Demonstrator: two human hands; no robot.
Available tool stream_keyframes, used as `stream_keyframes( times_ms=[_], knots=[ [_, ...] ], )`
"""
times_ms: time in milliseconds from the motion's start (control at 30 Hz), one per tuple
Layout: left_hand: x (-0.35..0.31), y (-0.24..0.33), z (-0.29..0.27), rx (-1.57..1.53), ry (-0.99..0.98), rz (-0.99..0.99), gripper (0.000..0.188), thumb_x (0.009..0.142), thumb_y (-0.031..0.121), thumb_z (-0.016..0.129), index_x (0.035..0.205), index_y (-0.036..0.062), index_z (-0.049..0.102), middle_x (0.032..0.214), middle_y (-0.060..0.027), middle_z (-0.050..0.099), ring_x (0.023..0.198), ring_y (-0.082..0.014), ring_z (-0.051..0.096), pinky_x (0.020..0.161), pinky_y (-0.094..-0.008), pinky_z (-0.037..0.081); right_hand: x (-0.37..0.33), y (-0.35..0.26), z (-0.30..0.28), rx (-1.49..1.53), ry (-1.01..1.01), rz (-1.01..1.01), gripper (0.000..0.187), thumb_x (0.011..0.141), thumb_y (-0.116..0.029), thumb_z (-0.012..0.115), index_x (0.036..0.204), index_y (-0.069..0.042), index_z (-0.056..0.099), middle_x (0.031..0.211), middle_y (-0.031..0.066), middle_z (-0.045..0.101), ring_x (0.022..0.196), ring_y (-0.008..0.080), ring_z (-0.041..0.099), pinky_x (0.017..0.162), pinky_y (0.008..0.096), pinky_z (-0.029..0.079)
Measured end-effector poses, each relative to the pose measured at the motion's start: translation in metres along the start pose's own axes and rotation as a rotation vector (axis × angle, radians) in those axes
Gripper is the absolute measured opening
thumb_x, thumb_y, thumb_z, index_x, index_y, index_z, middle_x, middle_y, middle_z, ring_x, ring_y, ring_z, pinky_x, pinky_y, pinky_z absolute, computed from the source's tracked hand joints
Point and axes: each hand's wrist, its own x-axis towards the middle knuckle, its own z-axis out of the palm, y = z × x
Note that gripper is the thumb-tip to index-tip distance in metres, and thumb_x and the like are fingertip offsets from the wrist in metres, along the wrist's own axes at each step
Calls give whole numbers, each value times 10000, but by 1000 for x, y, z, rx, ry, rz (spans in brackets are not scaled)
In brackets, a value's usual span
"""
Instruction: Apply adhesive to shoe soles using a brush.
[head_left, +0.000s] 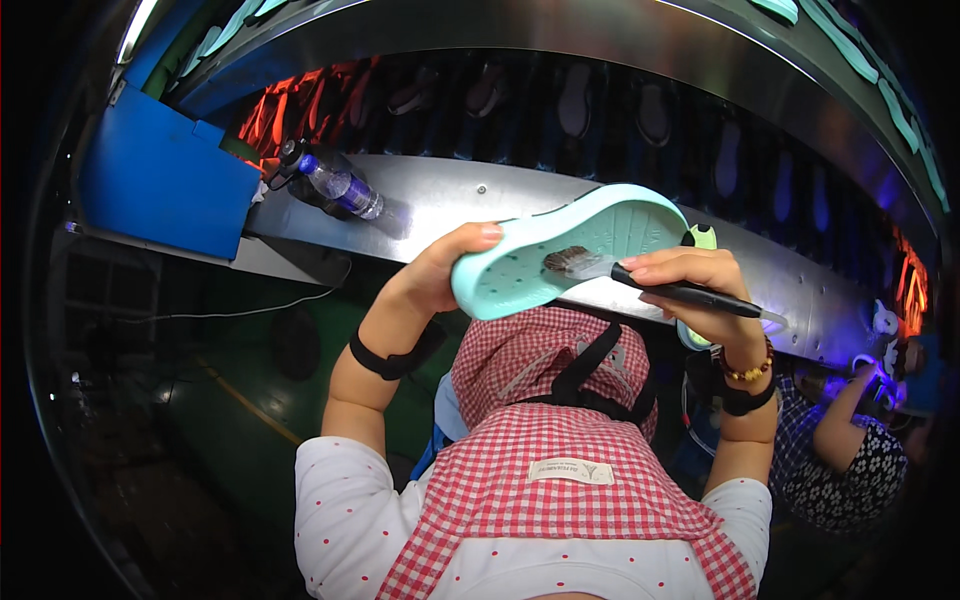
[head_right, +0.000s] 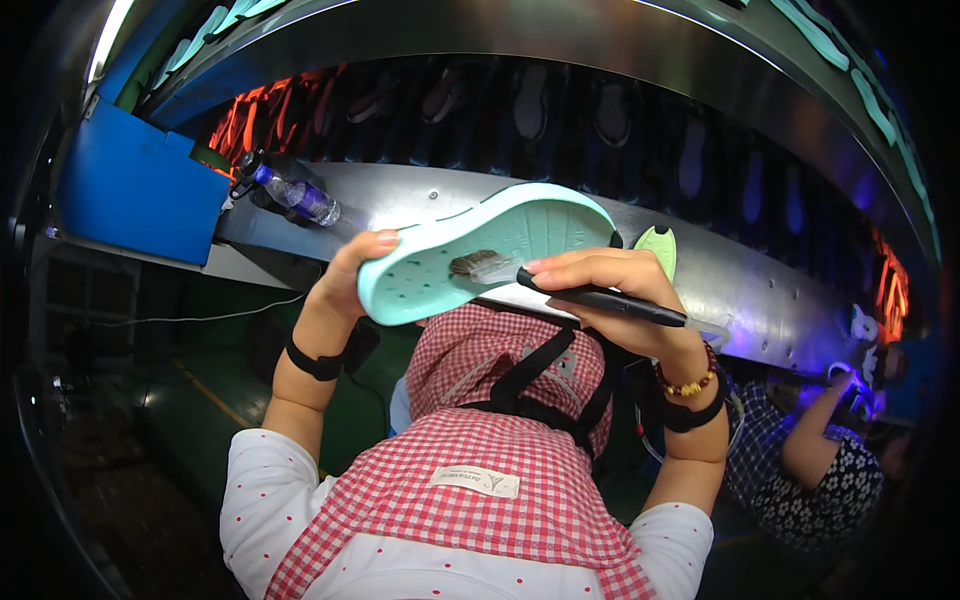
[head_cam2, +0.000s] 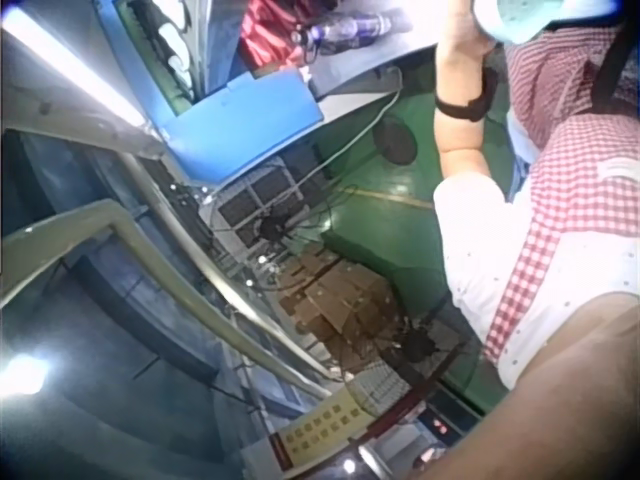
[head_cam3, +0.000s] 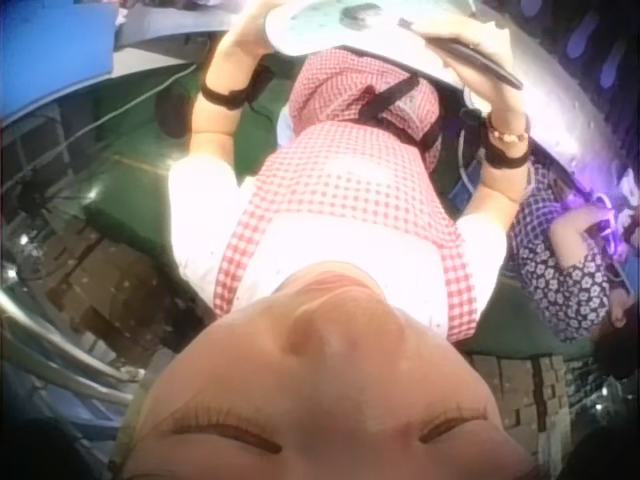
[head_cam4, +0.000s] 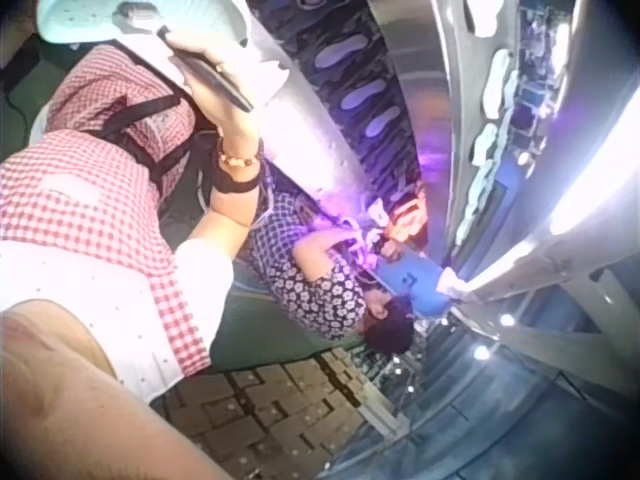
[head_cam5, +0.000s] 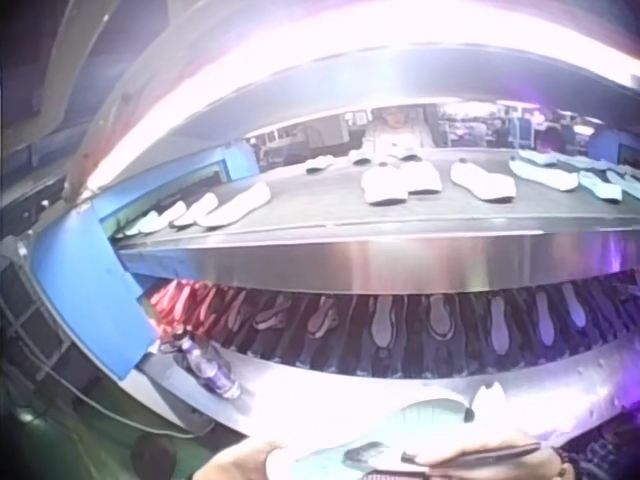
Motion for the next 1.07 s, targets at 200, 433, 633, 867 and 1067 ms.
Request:
stream_keyframes(
  times_ms=[200, 433, 633, 867, 1067],
  knots=[
    [5, 1, -25, -544, -375, 98, 587, 802, 456, 428, 1173, 3, 464, 1117, -131, 542, 1009, -225, 535, 843, -318, 433, -10, -13, 5, -81, -191, -126, 221, 662, -17, 686, 879, -23, 646, 859, 87, 655, 788, 223, 617, 704, 285, 482],
    [59, -64, -1, -604, 22, 239, 894, 732, 747, 54, 1304, 108, 307, 1224, -226, 412, 1129, -373, 411, 951, -529, 307, 3, 25, 30, 57, 246, 264, 169, 680, -37, 666, 845, -2, 649, 747, 77, 606, 691, 123, 569, 612, 230, 438],
    [62, -67, 15, -547, 164, 344, 892, 727, 753, 106, 1197, 56, 402, 1068, -161, 527, 1004, -264, 529, 873, -395, 435, 18, 17, 48, -242, 226, -119, 185, 638, -16, 663, 820, -30, 631, 703, 92, 604, 661, 222, 577, 622, 298, 451],
    [47, -53, 12, -599, 80, 453, 874, 730, 752, 164, 1242, 73, 367, 1025, -149, 543, 966, -297, 528, 890, -488, 398, -1, -18, 37, -115, -23, -63, 190, 657, -46, 671, 845, -46, 643, 718, 95, 608, 672, 210, 589, 619, 291, 460],
    [56, -43, 33, -623, -79, 622, 925, 696, 778, 242, 1294, 74, 288, 1033, -125, 529, 988, -297, 504, 903, -550, 349, 13, -27, 41, -50, -6, -7, 190, 686, -28, 658, 875, -39, 653, 832, 98, 620, 754, 220, 601, 719, 255, 453]
  ],
)
